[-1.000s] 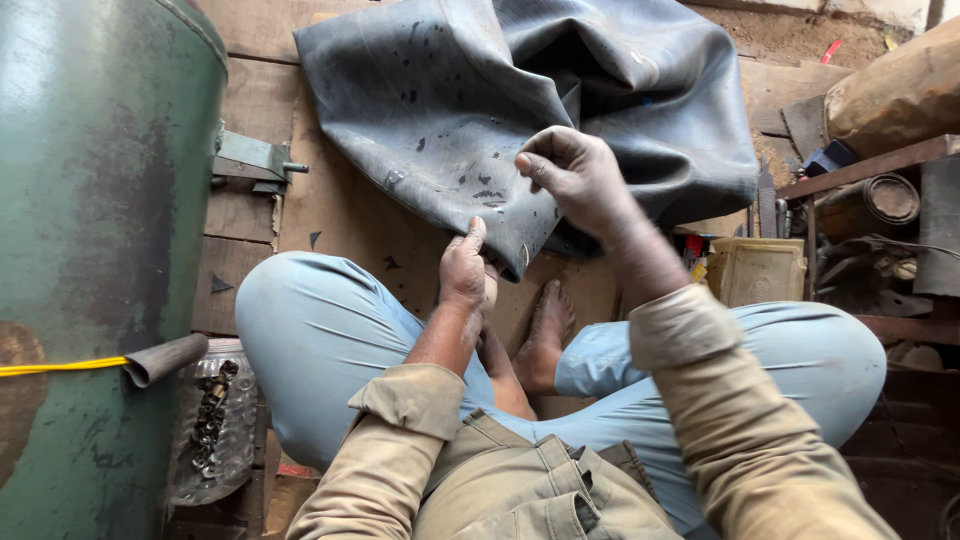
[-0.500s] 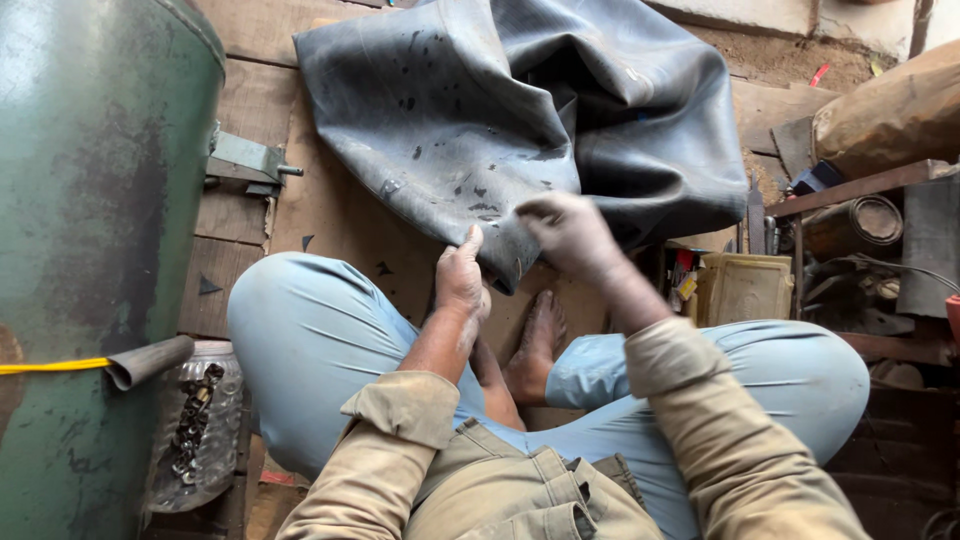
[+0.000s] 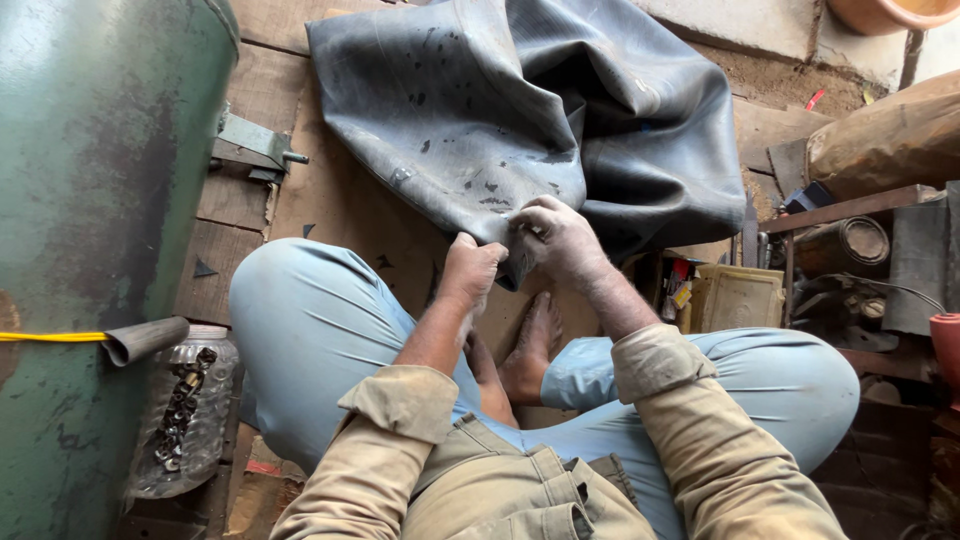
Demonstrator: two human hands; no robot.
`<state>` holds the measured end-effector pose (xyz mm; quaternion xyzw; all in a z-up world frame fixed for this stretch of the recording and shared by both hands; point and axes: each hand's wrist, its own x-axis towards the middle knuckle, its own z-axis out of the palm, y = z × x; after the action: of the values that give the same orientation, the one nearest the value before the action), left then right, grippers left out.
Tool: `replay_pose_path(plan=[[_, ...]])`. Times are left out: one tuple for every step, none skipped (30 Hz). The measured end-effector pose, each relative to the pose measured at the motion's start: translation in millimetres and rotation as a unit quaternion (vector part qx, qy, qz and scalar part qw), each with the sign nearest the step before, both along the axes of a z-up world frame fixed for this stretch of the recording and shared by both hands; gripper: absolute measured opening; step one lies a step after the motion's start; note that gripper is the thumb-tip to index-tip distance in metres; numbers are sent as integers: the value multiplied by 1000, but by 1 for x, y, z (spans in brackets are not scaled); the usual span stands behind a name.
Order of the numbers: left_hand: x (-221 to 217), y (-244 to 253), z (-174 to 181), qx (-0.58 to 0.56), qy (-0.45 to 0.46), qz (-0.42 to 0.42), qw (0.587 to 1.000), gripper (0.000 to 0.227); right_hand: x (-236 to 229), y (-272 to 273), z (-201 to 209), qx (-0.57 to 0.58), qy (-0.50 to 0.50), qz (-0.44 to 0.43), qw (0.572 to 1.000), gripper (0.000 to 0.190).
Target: The person sits on the floor and repairs a large black rubber sheet. They insert a small blue plastic piece into a hole, hammer it flat, and then use a power drill to create additional holes. Finally, they apply a red adhesive from a tube to the repaired area.
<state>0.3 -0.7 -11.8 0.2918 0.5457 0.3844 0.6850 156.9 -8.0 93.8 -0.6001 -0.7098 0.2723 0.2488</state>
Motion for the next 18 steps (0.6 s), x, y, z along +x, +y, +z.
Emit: replay_pose_path(plan=[[-2, 0, -1, 19, 1, -16, 1000, 27, 2, 0, -3, -10, 30, -14, 999, 20], [-4, 1, -1, 14, -4, -26, 1000, 25, 3, 0, -5, -18, 43, -19, 999, 21], [-6, 3, 1, 9, -9, -35, 999, 22, 4, 1, -7, -26, 55, -23, 998, 21], [-6, 4, 2, 5, -13, -45, 999, 20, 5, 2, -7, -33, 68, -27, 997, 22], [-7, 6, 4, 17, 12, -48, 999, 18, 6, 2, -7, -31, 71, -27, 997, 21], [-7, 7, 5, 29, 38, -52, 998, 16, 7, 2, -7, -29, 75, -27, 996, 20], [-8, 9, 6, 41, 64, -54, 996, 14, 6, 4, -6, -27, 79, -25, 996, 20], [-8, 9, 7, 52, 67, -52, 995, 14, 4, 4, -5, -15, 73, -25, 997, 20], [-8, 10, 8, 63, 69, -51, 994, 14, 3, 4, -3, -3, 67, -25, 997, 20], [-7, 11, 8, 74, 72, -50, 993, 14, 1, 4, -2, 10, 60, -25, 998, 19], [-7, 12, 9, 83, 92, -54, 991, 15, 1, 4, 0, 26, 40, -21, 999, 18], [-6, 13, 10, 91, 111, -59, 988, 17, 0, 4, 2, 42, 19, -17, 999, 18], [-5, 13, 11, 99, 131, -65, 984, 18, 0, 4, 3, 58, -2, -13, 998, 17], [-5, 13, 12, 105, 137, -65, 983, 18, 0, 4, 3, 78, -15, -4, 997, 16], [-4, 14, 13, 112, 144, -64, 981, 19, -1, 5, 4, 100, -28, 5, 995, 15], [-4, 14, 15, 119, 151, -64, 979, 19, -1, 6, 4, 121, -40, 15, 992, 14], [-3, 13, 17, 111, 157, -68, 979, 20, -1, 7, 4, 120, -61, 20, 991, 13], [-3, 13, 20, 104, 163, -72, 978, 21, -1, 9, 4, 119, -82, 25, 989, 12]])
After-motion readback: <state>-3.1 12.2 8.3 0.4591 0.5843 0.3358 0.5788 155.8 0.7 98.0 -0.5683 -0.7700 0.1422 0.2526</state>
